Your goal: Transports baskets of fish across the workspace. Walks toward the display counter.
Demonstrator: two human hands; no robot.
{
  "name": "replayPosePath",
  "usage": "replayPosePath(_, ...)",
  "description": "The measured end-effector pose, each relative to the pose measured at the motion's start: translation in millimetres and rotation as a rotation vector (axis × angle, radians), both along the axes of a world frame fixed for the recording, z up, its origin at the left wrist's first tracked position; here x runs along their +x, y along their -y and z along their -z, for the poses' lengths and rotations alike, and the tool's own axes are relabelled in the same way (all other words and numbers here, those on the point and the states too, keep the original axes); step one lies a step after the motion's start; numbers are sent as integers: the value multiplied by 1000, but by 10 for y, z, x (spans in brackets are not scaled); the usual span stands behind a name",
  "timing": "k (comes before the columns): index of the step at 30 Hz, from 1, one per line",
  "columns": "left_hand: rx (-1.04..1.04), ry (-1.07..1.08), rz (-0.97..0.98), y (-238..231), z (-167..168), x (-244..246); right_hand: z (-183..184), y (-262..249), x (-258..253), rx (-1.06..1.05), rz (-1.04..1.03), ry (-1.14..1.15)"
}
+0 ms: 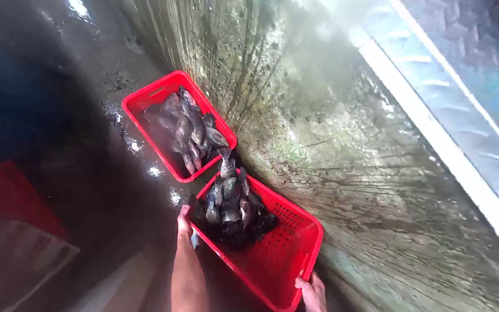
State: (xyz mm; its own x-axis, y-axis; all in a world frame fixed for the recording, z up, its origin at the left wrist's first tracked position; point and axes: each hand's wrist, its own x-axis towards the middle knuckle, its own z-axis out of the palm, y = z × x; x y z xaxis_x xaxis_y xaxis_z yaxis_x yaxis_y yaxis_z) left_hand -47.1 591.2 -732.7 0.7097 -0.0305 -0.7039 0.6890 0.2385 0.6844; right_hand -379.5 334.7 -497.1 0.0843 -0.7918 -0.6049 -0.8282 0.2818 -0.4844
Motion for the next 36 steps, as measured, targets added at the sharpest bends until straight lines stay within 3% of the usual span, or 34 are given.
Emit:
replayPosePath(5,1,-181,-71,-86,80,-737,721,116,-701,189,130,-302)
replayPosePath(9,91,-206,188,-21,11,-1044,682,632,-924,471,120,-298)
replayPosePath(11,201,-187,292,45,-106,-1082,370,888,-732,454,-81,-328)
replayPosePath(14,425,-209,339,-15,-635,-1105,-515,1067,-25,274,-591,-298)
replayPosePath(17,493,-165,380,-186,-1098,-895,-1793,1027,1099,-397,-1042,27)
replayPosePath(19,514,-166,428,-352,-1415,-774,-2607,1038,1770,-985,-1112,175)
replayPosePath(21,525,-219,496,-517,-1695,-698,-3115,1264,2330,-1383,-1059,226)
replayPosePath(23,534,-261,586,-649,-2019,-512,-3350,1469,2837,-1441,-957,74)
replayPosePath(27,494,-299,814,-906,-2741,-112,-3328,1483,3282,-1234,-759,-301)
replayPosePath(31,482,-221,912,-1029,-3406,329,-3261,1443,3347,-1248,-691,-342)
replayPosePath(36,500,-213,975,-997,-3793,408,-3274,1480,3331,-1275,-710,-349)
